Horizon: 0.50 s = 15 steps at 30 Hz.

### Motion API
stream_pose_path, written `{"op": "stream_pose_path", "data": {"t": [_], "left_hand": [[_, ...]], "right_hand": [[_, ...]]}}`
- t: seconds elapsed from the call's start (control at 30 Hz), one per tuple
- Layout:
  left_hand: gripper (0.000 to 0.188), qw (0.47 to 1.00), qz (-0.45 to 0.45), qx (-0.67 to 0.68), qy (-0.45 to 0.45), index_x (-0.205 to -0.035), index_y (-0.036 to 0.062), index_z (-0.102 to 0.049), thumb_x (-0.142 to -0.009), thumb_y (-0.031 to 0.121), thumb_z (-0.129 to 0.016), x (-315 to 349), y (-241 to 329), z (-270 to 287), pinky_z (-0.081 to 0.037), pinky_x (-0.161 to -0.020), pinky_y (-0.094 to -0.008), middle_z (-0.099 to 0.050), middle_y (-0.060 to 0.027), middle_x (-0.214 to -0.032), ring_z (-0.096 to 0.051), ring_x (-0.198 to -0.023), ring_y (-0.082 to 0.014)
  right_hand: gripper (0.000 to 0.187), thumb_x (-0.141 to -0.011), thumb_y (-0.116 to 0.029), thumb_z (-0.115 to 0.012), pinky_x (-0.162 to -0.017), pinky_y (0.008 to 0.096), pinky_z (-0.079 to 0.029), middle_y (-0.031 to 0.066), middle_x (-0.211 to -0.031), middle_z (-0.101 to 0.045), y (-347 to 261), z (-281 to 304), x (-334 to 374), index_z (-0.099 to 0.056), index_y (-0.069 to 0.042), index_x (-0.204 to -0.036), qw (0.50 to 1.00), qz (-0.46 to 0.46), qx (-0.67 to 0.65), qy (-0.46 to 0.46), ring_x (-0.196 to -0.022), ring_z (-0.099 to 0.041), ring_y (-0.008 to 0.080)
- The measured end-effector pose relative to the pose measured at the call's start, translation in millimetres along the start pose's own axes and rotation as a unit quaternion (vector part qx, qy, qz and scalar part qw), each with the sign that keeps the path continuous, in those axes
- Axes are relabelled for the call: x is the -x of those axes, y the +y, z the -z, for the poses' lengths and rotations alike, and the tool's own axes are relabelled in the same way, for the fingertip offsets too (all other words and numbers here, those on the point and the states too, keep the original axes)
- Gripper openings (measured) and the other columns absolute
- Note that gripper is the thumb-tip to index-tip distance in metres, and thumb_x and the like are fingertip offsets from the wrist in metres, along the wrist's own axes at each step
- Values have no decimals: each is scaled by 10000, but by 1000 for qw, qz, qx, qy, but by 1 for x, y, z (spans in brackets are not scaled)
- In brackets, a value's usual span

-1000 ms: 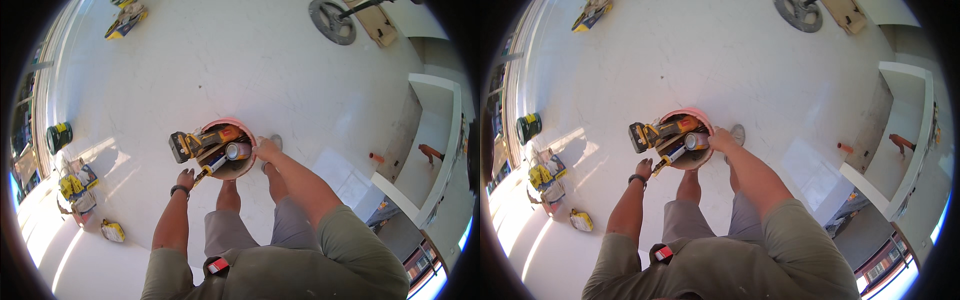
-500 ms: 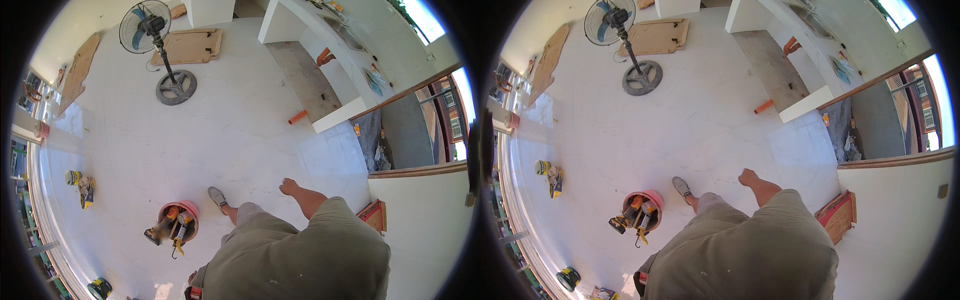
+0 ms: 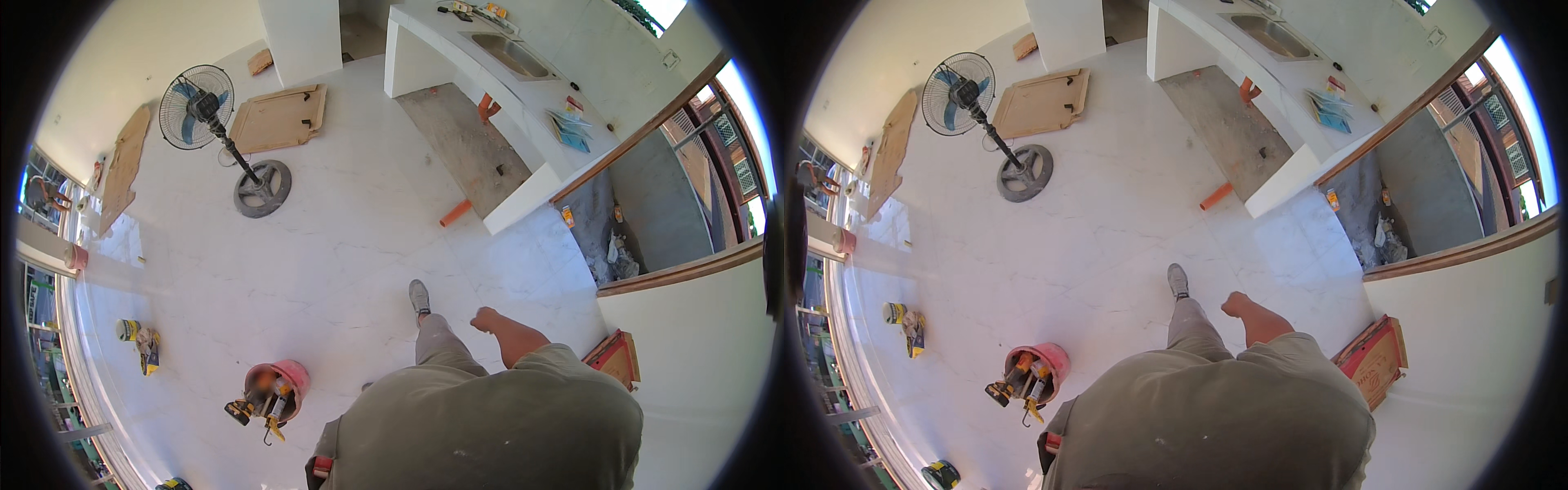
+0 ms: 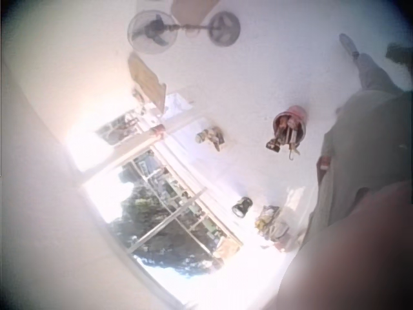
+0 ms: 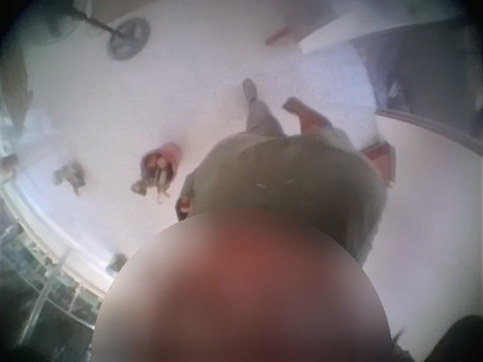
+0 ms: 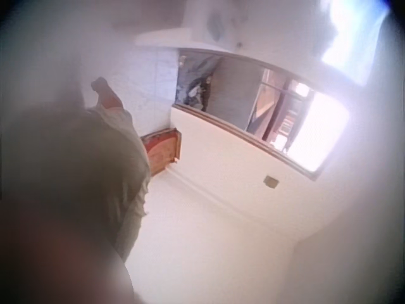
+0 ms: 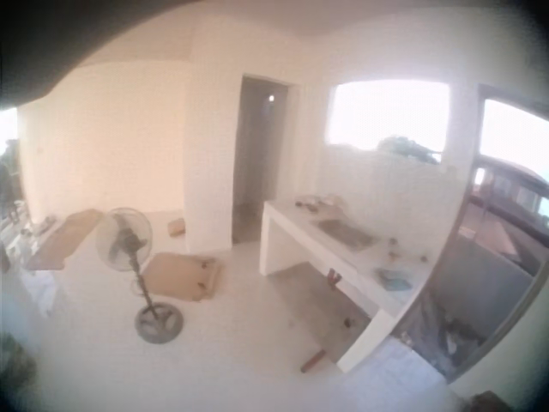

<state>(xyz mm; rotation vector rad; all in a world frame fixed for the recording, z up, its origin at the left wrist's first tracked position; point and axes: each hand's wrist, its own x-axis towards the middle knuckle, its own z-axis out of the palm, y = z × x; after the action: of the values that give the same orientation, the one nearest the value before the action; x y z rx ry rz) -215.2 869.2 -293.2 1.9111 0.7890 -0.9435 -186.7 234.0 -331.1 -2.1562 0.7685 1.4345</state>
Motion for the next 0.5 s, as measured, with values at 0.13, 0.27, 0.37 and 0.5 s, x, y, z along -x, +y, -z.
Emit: {"op": "stream_pose_path", "data": {"t": [0.13, 0.27, 0.37, 0.5], "left_hand": [[414, 999, 13, -35, -22, -1009, 22, -695, -1028, 377, -482, 1, 65, -74, -545, -774, -486, -725, -179, -935, -692, -887, -350], [414, 997, 53, -58, -26, -1011, 24, -696, -1027, 379, -484, -14, 152, -174, -545, -775, -485, -726, -177, -937, -693, -890, -349], [414, 993, 79, -82, -34, -1013, 25, -696, -1027, 380, -485, -37, 224, -255, -546, -777, -485, -726, -176, -939, -693, -893, -348], [414, 988, 116, -93, -52, -1015, 26, -697, -1026, 382, -486, -83, 297, -348, -547, -778, -483, -727, -174, -941, -694, -896, -347]], "right_hand": [[535, -958, -413, -543, -1067, 426, -473, 216, -1351, -623, -38, 87, -111, -660, -1, -1279, 986, 106, -43, 117, -1247, -599, 372], [505, -910, -382, -627, -1051, 428, -488, 222, -1317, -643, -55, 158, -235, -680, -10, -1247, 989, 108, -69, 73, -1220, -623, 370], [593, -912, -406, -659, -956, 430, -555, 233, -1310, -646, -44, 184, -345, -608, -1, -1342, 992, 46, -114, 34, -1161, -655, 379], [769, -902, -349, -711, -678, 422, -618, 245, -1112, -698, -11, 204, -486, -385, 8, -1501, 981, -43, -186, -36, -865, -726, 316]]}}
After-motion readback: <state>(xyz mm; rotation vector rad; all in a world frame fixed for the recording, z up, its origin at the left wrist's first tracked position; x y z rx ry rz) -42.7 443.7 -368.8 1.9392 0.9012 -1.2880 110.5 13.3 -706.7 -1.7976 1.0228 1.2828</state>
